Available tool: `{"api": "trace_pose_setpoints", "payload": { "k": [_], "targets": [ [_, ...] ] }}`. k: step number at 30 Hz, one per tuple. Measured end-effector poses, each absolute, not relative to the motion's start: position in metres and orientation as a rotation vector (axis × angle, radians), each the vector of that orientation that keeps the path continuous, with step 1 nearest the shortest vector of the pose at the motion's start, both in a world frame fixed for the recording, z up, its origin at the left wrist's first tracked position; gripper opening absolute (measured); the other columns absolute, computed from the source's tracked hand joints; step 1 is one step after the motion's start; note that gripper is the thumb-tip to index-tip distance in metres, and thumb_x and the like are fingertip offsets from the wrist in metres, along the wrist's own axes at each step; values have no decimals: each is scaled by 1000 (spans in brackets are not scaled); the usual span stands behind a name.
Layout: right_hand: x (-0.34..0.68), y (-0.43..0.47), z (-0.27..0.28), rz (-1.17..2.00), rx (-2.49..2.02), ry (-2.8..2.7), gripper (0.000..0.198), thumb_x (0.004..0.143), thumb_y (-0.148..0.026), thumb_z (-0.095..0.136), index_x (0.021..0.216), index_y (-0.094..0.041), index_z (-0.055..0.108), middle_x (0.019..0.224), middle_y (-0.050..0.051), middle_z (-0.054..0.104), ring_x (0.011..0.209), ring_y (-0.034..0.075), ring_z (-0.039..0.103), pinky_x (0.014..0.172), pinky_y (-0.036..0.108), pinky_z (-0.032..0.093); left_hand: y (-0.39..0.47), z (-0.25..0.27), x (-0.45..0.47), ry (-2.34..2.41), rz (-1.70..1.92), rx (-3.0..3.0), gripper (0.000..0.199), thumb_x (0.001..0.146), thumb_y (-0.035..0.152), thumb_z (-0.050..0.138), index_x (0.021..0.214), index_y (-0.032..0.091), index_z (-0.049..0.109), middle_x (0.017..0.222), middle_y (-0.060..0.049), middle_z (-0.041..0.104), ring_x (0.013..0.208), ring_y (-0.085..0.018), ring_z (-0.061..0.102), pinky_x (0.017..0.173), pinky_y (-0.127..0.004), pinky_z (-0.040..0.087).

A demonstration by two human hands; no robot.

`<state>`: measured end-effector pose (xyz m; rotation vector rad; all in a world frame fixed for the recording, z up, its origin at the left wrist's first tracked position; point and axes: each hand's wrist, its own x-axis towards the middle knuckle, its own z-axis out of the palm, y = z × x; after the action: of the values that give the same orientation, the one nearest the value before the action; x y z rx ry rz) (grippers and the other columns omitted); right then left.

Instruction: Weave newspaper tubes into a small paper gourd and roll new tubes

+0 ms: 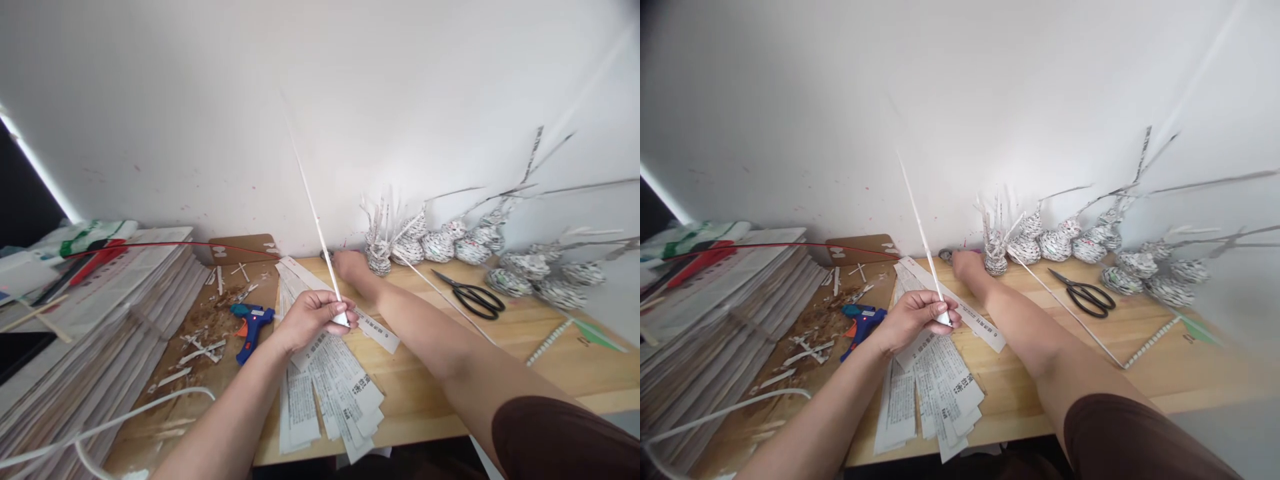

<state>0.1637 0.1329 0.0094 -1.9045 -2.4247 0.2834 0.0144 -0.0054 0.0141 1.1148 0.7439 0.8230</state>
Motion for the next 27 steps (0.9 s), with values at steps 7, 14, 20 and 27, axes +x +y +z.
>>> {"api": "trace_pose_setpoints", "payload": {
  "k": [7, 14, 20, 27],
  "targets": [
    [165, 117, 18, 282, -1827, -2232, 54, 95, -49, 42, 125, -9, 58, 119, 25, 64, 108, 35, 61, 87, 39, 43, -4, 10, 15, 768, 816, 1132, 39, 73, 44, 77, 93, 11, 71, 87, -11, 75, 83, -21, 71, 72, -31, 58],
    [185, 72, 59, 1289, -985, -2173, 57, 95, -59, 35, 119, -19, 69, 108, 10, 70, 95, 19, 61, 78, 29, 45, -5, 13, 16, 778, 832, 1137, 37, 76, 41, 75, 94, 9, 70, 87, -13, 74, 82, -20, 71, 71, -29, 57],
    [189, 52, 61, 1456, -798, -1944, 40, 81, -52, 66, 95, -16, 77, 89, 5, 72, 88, 16, 60, 84, 29, 41, -4, 7, 19, 808, 809, 1174, 38, 73, 41, 77, 93, 9, 72, 86, -13, 74, 81, -19, 70, 74, -30, 57],
    [183, 51, 55, 1271, -980, -1844, 34, 68, -48, 77, 66, -15, 71, 54, -5, 50, 55, 9, 41, 53, 24, 29, -3, 5, 20, 832, 795, 1182, 35, 73, 40, 77, 91, 10, 73, 84, -10, 74, 78, -17, 69, 74, -29, 56]
  ]
}}
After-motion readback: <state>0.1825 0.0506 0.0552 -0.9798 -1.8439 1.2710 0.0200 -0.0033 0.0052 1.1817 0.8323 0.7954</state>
